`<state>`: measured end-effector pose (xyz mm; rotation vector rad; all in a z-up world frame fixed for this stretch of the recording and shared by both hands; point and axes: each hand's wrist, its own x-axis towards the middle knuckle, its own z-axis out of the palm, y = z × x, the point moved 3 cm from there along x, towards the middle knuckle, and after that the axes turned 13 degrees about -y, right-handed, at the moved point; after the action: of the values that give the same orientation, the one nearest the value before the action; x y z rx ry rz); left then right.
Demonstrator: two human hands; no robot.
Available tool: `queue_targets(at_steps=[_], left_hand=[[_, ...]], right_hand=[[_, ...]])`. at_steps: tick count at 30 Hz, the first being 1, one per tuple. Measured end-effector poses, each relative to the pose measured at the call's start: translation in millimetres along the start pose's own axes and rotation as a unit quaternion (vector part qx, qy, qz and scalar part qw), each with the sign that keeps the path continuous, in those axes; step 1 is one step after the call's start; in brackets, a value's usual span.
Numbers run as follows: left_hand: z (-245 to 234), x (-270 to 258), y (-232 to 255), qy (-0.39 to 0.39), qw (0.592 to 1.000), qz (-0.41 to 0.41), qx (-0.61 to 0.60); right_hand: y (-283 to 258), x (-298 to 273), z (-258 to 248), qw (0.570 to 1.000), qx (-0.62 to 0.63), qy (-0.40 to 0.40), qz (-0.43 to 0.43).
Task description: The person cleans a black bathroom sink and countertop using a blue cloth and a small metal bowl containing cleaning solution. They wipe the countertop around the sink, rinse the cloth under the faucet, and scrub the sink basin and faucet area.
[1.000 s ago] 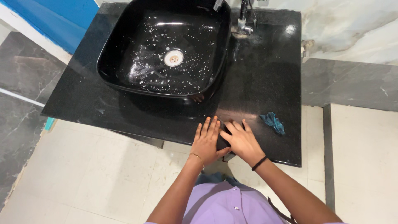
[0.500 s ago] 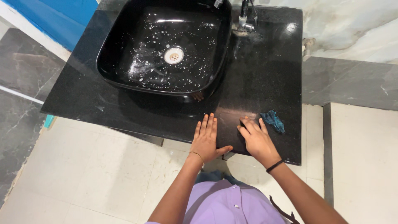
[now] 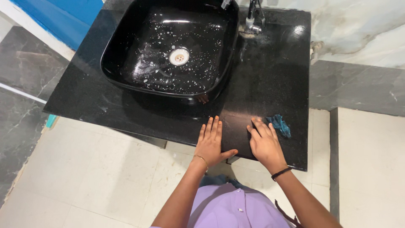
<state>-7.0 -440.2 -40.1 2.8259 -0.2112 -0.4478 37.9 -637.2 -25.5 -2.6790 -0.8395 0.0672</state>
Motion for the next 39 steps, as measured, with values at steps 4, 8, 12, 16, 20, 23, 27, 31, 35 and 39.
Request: queue_targets(at_steps=[4,8,12,16,20,23,27,31,35,39], left_hand=[[2.6,0.1,-0.5,-0.001,1.0,-0.009,-0.002],[2.3,-1.4,-0.9,0.012,1.0,0.001,0.003],[5.1,0.0,-2.8,0.018,1.0,0.007,-0.002],[7.2,-0.2,-3.7,0.031,0.999,0.018,-0.001],[3.2,0.1,-6.4,0.006,1.0,0.026,0.006],[2.4,-0.4,-6.2,-0.006,1.0,0.019,-0.003],[2.7,-0.2,-5.0,-0.004,1.0,0.022,-0.011],[2.3,-0.4,-8.2,0.002,0.999,0.025,-0.026],[4.9,0.7,-7.1,0.003,0.999,0.021,-0.03],[3.2,0.0,-6.9,0.004,0.999,0.02,-0.025]], right_hand=[[-7.1,-1.4,-1.9,1.0,-0.014,0.001,-0.018],[-10.5,-6.8,-11.5,0.999,0.021,-0.023,-0.043],[-16.3,0.0,-14.5,1.0,-0.027,0.003,-0.006],[-32.6,15.1,-2.1,0.999,-0.03,-0.025,-0.029],[-42.9,23.2,3.4,0.996,-0.015,-0.053,-0.064],[-39.8,26.3,4.1,0.996,-0.036,-0.054,-0.059],[-35.9,37.3,10.2,0.998,-0.004,-0.029,-0.047],[-40.0,45.4,16.6,0.998,0.039,-0.001,-0.045],[-43.8,44.1,15.8,0.998,-0.043,-0.027,-0.041],[-48.9,43.0,10.3,0.98,-0.178,-0.078,-0.045]])
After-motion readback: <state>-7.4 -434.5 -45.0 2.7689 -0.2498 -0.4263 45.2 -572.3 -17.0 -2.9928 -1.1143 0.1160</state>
